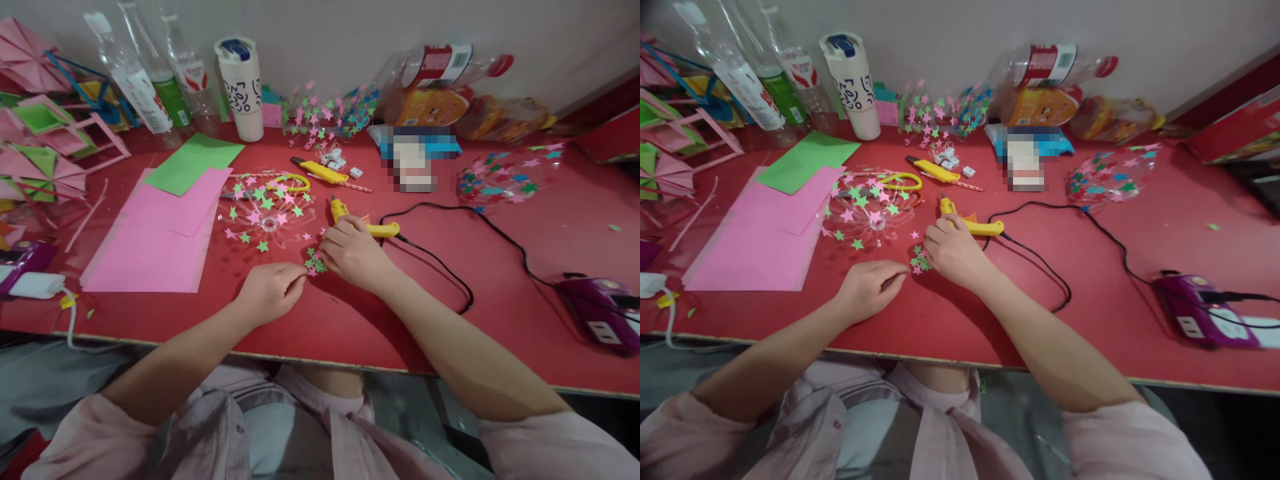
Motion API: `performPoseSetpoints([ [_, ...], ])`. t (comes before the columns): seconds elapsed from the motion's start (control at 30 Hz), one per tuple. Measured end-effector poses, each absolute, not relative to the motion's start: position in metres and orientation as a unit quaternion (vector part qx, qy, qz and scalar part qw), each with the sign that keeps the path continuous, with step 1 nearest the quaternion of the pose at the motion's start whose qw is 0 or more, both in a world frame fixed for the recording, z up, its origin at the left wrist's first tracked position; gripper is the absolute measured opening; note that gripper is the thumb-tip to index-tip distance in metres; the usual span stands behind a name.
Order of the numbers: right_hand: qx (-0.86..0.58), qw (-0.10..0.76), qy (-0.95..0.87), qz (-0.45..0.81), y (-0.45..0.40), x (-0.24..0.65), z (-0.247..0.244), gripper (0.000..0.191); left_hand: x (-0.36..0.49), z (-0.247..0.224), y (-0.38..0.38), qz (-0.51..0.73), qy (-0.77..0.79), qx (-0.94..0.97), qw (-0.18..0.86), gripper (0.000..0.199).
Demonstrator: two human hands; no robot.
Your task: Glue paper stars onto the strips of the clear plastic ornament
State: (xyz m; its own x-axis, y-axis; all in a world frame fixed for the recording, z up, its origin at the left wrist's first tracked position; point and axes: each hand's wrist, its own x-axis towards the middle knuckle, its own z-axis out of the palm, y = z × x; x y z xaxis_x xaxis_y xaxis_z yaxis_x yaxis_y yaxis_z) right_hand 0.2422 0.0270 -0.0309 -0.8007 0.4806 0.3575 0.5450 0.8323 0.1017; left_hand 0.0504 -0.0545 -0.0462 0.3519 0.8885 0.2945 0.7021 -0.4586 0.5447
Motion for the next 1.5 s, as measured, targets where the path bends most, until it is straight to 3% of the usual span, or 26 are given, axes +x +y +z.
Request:
performPoseSetpoints([
  [0.27, -0.221, 0.297, -0.928, -0.051, 0.005, 0.237, -0.019, 0.014, 0.053, -0.033, -0.05, 0.332, 0.494, 0.596, 0.539, 0.023],
  [0.47, -0.16, 0.328, -0.925, -0.109, -0.002, 0.231, -0.019, 0.011, 0.053, -0.033, -0.049, 0.347, 0.479, 0.536, 0.602, 0.03],
  [0.7, -0.215, 0.342, -0.915, -0.001, -0.003, 0.229, -0.018, 0.006, 0.053, -0.028, -0.05, 0.332, 0.506, 0.578, 0.548, 0.034],
  [0.83, -0.248, 0.314, -0.914, 0.067, 0.001, 0.233, -0.014, 0.01, 0.052, -0.029, -0.052, 0.32, 0.516, 0.649, 0.458, 0.033],
  [0.93, -0.311, 0.271, -0.911, 0.022, 0.013, 0.245, -0.013, 0.012, 0.051, -0.035, -0.054, 0.29, 0.543, 0.727, 0.306, 0.026],
  [1.1, -0.34, 0.099, -0.934, -0.043, 0.029, 0.264, -0.015, 0.012, 0.05, -0.041, -0.054, 0.232, 0.543, 0.797, 0.128, 0.032],
  [1.5, -0.272, 0.05, -0.952, -0.131, 0.024, 0.256, -0.02, 0.021, 0.052, -0.043, -0.053, 0.203, 0.531, 0.819, 0.074, 0.033],
])
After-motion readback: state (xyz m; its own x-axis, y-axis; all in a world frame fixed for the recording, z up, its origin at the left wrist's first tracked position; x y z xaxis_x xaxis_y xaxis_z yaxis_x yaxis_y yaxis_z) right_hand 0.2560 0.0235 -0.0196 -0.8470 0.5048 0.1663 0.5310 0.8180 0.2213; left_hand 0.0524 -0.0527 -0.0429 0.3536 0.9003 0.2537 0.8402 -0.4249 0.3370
